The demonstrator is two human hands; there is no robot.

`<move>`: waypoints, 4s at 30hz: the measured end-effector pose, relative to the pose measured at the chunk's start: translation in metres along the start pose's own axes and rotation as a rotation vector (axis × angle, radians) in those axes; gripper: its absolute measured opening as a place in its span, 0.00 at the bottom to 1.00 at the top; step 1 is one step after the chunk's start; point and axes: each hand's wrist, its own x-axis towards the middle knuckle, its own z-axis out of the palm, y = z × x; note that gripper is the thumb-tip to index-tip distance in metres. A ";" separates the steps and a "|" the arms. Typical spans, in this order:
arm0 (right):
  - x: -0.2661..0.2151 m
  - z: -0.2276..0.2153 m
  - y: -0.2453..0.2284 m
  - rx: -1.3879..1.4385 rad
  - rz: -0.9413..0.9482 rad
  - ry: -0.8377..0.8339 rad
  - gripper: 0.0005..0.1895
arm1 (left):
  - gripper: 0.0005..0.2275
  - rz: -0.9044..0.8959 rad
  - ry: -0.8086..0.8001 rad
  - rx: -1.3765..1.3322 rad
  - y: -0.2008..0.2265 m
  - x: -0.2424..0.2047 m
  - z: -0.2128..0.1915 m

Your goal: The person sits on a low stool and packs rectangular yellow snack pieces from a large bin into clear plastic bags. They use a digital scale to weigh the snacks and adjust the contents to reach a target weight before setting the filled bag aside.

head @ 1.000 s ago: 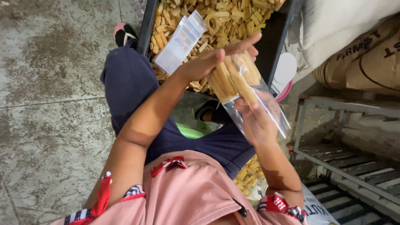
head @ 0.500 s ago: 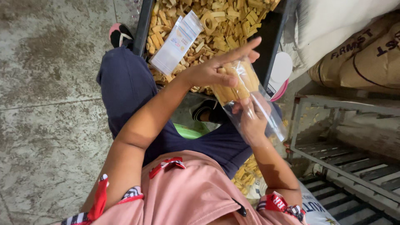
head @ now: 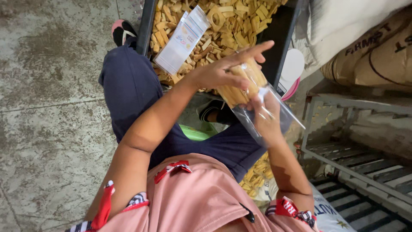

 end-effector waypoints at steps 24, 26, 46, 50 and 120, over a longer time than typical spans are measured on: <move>0.115 -0.064 -0.104 -0.768 -0.589 -0.509 0.10 | 0.35 -0.396 0.586 -0.780 -0.011 -0.001 -0.017; 0.131 -0.104 -0.064 -0.491 -0.496 -0.016 0.10 | 0.32 -0.402 0.749 -0.748 -0.015 -0.012 -0.031; 0.168 0.039 0.327 -0.770 0.269 0.364 0.18 | 0.14 -0.010 0.957 -1.088 0.028 -0.035 -0.069; 0.167 0.042 0.337 -0.762 0.131 0.325 0.19 | 0.14 -0.033 0.950 -1.108 0.028 -0.033 -0.067; 0.251 -0.057 0.230 0.261 0.516 0.346 0.25 | 0.19 -0.188 0.862 -1.246 0.023 -0.021 -0.055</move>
